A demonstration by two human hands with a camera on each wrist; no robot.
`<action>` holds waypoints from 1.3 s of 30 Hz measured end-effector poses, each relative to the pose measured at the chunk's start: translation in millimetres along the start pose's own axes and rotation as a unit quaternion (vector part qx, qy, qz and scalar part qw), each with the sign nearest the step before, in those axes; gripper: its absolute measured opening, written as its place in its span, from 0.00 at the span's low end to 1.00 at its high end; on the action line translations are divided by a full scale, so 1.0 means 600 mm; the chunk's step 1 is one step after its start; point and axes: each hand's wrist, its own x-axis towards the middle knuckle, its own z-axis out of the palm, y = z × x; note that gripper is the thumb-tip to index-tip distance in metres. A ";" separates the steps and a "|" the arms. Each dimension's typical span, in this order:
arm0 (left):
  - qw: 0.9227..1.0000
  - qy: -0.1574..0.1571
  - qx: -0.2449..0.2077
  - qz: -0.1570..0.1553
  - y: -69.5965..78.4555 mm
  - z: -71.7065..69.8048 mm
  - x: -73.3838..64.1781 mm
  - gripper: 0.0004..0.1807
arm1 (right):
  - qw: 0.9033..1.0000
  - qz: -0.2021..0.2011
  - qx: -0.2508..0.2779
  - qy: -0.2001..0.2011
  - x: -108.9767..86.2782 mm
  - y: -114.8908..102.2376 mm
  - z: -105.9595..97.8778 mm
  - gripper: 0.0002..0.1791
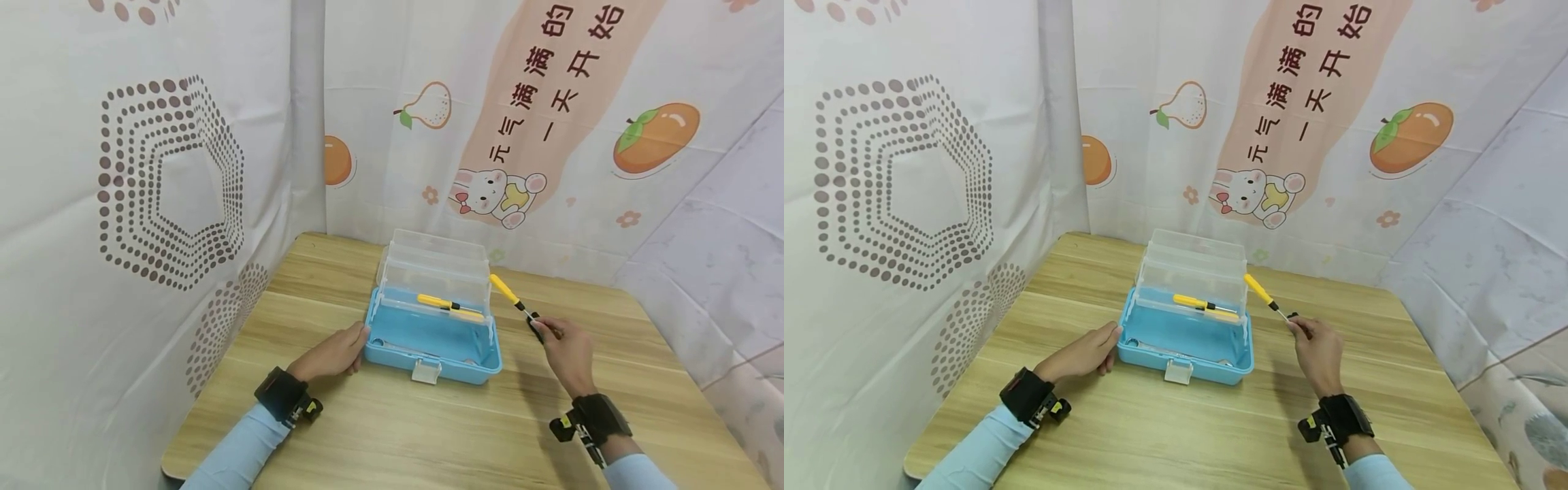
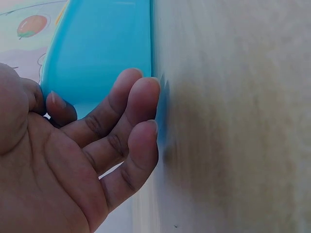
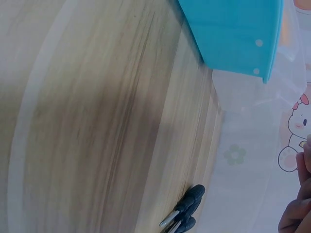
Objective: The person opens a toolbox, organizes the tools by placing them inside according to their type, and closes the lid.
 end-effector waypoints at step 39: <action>1.000 0.001 0.009 -0.009 0.003 0.000 -0.001 0.22 | 0.999 -0.032 0.009 -0.008 0.010 -0.021 0.027 0.05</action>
